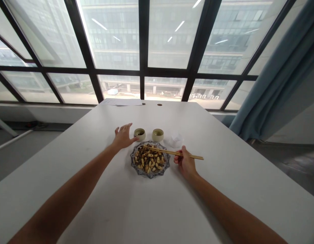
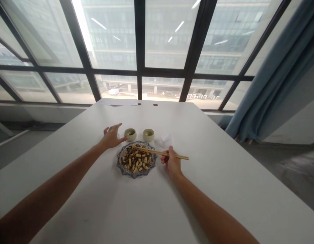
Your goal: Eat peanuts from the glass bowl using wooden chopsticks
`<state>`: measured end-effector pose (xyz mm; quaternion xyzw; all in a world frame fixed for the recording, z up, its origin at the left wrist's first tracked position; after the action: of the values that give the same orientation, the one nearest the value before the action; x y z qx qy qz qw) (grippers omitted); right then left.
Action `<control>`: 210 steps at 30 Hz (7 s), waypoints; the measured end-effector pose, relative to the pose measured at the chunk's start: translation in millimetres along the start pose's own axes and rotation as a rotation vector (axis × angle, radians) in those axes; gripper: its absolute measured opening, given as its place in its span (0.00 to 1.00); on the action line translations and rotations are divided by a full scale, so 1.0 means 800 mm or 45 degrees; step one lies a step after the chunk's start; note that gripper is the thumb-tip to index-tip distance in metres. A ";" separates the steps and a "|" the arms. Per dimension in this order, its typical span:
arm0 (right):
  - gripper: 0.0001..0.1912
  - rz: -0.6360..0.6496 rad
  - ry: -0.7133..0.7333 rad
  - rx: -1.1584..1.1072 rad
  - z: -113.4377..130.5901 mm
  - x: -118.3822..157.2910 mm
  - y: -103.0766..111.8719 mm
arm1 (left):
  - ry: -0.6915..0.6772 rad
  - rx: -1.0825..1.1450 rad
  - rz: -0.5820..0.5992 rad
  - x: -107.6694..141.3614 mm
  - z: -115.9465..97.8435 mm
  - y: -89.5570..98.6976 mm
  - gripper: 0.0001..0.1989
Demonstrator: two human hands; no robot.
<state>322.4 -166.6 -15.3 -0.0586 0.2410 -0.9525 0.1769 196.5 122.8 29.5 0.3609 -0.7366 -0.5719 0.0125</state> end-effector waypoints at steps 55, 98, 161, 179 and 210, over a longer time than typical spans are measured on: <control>0.29 0.940 0.531 1.064 0.096 0.023 -0.048 | -0.080 0.052 -0.250 0.028 0.023 0.006 0.28; 0.29 0.641 0.481 0.907 0.091 0.014 -0.038 | 0.317 0.372 -0.011 0.065 0.057 -0.020 0.39; 0.22 0.770 0.856 1.229 0.114 0.027 -0.043 | 0.222 0.400 -0.057 0.065 0.049 -0.018 0.37; 0.25 0.811 0.818 1.255 0.120 0.036 -0.045 | 0.190 0.392 -0.066 0.065 0.051 -0.019 0.37; 0.24 0.098 0.109 0.178 0.041 -0.036 -0.007 | 0.183 0.398 -0.069 0.064 0.052 -0.021 0.37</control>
<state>353.6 -166.0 15.0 0.0039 0.1835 -0.9611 0.2065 149.1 128.2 -19.7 0.4180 -0.8039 -0.4231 -0.0065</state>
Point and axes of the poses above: each hand's wrist, its own x-axis away from the middle knuckle, its own y-axis out of the back of the hand, z = x × y, the point moved 2 cm from there along -x, towards the middle knuckle, and after that the axes turned 4 degrees about y, right-handed, at the moved point
